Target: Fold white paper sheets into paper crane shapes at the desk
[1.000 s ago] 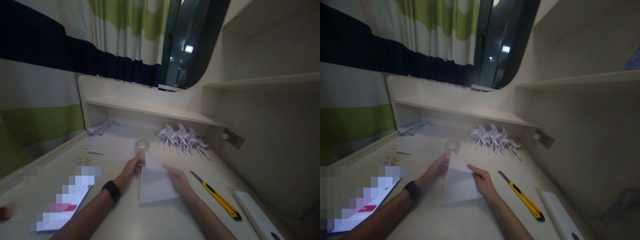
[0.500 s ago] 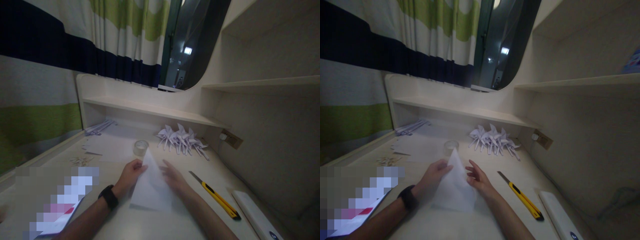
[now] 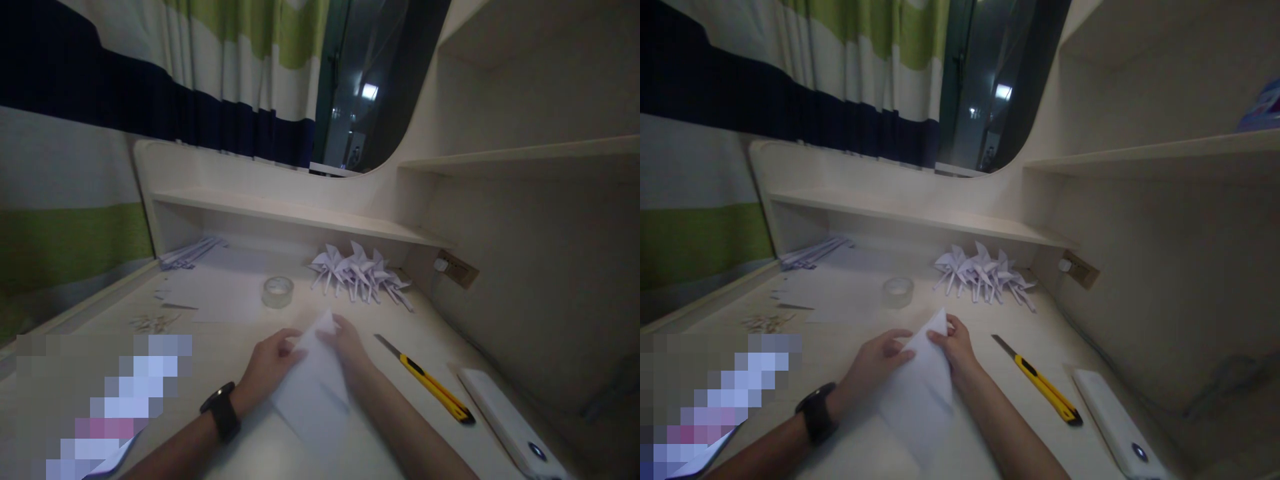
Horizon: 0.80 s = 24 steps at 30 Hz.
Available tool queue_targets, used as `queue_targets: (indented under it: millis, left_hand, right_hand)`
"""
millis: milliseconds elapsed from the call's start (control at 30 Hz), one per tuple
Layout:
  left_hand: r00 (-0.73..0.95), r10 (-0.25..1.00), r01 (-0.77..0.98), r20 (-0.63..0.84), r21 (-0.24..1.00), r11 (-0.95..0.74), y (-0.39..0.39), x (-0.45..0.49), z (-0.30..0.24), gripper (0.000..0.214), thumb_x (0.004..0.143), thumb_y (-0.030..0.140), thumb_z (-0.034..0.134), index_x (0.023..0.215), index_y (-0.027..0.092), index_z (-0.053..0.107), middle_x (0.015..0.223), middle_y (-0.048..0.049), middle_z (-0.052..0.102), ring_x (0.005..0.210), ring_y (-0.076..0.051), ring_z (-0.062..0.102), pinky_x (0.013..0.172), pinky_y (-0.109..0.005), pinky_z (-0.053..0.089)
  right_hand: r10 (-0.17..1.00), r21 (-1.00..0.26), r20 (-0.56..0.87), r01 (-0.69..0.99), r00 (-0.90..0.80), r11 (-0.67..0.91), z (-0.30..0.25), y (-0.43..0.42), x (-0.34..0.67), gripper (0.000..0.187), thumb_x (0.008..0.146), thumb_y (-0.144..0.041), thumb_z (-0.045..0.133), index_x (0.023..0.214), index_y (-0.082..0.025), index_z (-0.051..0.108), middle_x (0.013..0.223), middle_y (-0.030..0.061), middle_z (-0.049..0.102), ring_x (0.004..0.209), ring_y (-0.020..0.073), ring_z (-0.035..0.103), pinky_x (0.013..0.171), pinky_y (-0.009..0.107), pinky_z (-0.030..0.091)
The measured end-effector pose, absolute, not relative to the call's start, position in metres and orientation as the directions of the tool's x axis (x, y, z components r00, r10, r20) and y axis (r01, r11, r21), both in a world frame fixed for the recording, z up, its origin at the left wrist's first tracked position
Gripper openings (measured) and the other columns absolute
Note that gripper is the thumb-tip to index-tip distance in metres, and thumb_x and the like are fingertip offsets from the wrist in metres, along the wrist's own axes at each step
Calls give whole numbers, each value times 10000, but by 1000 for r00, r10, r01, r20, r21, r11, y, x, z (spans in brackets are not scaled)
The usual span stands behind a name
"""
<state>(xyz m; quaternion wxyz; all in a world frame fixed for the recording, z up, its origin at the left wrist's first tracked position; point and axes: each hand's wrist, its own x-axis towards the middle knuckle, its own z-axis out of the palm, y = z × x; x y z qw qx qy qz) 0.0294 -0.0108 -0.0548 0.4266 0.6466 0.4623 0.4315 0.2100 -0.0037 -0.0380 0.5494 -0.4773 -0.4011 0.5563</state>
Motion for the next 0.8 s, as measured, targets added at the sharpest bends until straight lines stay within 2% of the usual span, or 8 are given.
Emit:
queue_targets:
  millis: [100, 200, 367, 533, 800]
  left_hand:
    - [190, 967, 245, 169, 946, -214, -16, 31, -51, 322, 703, 328, 686, 1004, 218, 719, 820, -48, 740, 748, -254, 672, 692, -318, 486]
    - [234, 949, 235, 210, 935, -265, -21, 33, -48, 324, 760, 339, 644, 1058, 237, 718, 944, -42, 741, 839, -260, 669, 791, -336, 488]
    - [292, 911, 236, 291, 901, -364, -25, 34, -49, 323, 846, 350, 563, 1143, 284, 673, 1125, -13, 694, 975, -261, 648, 879, -347, 474]
    - [296, 907, 269, 301, 884, -381, -23, 33, -51, 327, 834, 348, 597, 1148, 283, 664, 1150, -11, 677, 1027, -274, 639, 922, -370, 466]
    - [272, 900, 275, 341, 868, -412, -24, 33, -53, 308, 847, 338, 588, 1139, 277, 666, 1149, -6, 671, 1030, -261, 645, 929, -363, 483]
  right_hand:
    - [987, -962, -111, -264, 114, -78, -39, -7, 218, 645, 464, -330, 849, 1023, -187, 561, 783, 45, 713, 635, 230, 669, 611, 341, 521]
    - [987, -958, -112, -276, 112, -78, -37, -10, 220, 558, 503, -353, 832, 963, -183, 565, 763, 41, 706, 651, 227, 669, 627, 340, 520]
    - [991, -977, -77, -207, 111, -52, -34, -15, 214, 499, 525, -395, 819, 888, -182, 552, 725, 36, 693, 603, 206, 647, 574, 313, 508]
    - [979, -986, 20, -156, 204, 52, -34, -21, 206, 430, 591, -418, 784, 868, -198, 539, 689, 8, 671, 571, 166, 610, 537, 272, 485]
    - [973, -986, 38, -151, 226, 74, -29, -26, 203, 467, 567, -415, 805, 883, -196, 539, 739, 20, 683, 620, 177, 623, 566, 275, 492]
